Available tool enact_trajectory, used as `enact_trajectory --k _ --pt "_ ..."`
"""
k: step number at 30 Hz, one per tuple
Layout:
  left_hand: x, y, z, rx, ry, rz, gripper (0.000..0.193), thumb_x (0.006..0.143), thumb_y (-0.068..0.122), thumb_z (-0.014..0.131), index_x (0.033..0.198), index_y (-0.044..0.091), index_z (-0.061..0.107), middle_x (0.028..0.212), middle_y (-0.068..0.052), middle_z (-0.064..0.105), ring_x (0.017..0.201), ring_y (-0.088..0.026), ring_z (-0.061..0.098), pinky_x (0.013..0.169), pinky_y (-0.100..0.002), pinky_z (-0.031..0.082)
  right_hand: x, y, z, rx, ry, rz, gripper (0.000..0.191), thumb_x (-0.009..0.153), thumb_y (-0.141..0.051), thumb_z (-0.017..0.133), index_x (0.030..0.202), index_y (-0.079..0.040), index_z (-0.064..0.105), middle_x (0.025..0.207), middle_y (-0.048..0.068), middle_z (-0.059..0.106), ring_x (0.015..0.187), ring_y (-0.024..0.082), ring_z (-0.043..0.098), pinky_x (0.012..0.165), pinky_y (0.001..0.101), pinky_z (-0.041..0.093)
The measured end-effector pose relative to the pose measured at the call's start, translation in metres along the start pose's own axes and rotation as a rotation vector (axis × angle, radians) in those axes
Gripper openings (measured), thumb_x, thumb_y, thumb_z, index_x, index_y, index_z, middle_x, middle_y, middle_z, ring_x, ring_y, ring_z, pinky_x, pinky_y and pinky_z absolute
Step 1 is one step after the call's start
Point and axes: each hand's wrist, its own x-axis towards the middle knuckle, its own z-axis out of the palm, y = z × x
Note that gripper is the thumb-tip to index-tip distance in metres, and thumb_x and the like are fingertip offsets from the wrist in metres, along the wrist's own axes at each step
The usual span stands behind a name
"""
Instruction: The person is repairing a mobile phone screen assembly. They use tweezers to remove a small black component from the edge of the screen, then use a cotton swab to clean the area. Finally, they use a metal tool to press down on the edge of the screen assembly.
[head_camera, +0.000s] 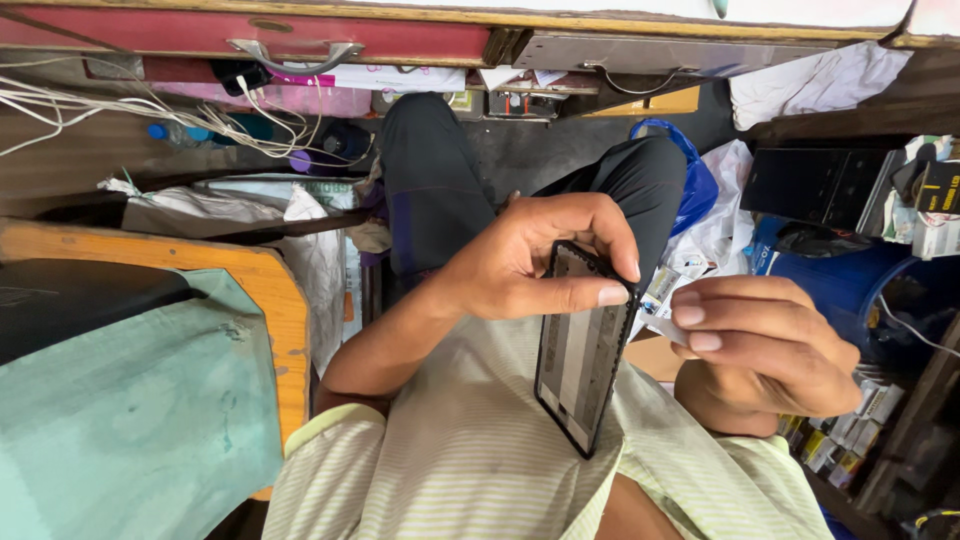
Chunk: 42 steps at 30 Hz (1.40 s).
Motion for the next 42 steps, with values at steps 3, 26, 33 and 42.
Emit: enact_trajectory --k 3,26,33,42 --pt "0.0 -0.001 0.001 -0.008 -0.001 -0.005 0.012 0.103 0.005 0.074 0.11 0.003 0.065 0.105 0.0 0.066 0.101 -0.006 0.065 0.095 -0.023 0.054 -0.001 -0.002 0.002 -0.007 0.028 0.009 0.029 0.073 0.007 0.085 0.091 0.003 0.062 0.091 0.017 0.07 0.081 0.029 0.073 0.073 0.0378 0.066" --pt "-0.003 -0.009 0.0 -0.168 -0.05 -0.021 0.011 0.103 0.002 0.072 0.109 0.003 0.063 0.107 -0.002 0.064 0.101 -0.008 0.063 0.094 -0.025 0.052 -0.026 0.005 0.007 0.278 0.33 0.221 0.022 0.087 -0.002 0.082 0.091 0.001 0.06 0.094 0.016 0.069 0.078 0.028 0.074 0.065 0.0392 0.068" --pt "0.001 -0.017 -0.005 -0.31 -0.129 0.037 0.011 0.099 0.001 0.07 0.104 0.004 0.062 0.104 -0.007 0.064 0.1 -0.015 0.062 0.09 -0.028 0.048 -0.044 0.004 0.011 0.408 0.404 0.273 0.026 0.096 -0.009 0.081 0.098 0.002 0.057 0.091 0.018 0.068 0.071 0.029 0.073 0.063 0.0404 0.066" --pt "0.003 -0.022 -0.005 -0.346 -0.135 0.058 0.011 0.097 0.004 0.07 0.104 0.005 0.061 0.103 -0.008 0.061 0.1 -0.016 0.06 0.087 -0.028 0.046 -0.046 0.008 0.017 0.448 0.436 0.282 0.028 0.095 -0.013 0.082 0.099 0.0 0.058 0.089 0.017 0.07 0.069 0.025 0.073 0.063 0.0402 0.066"
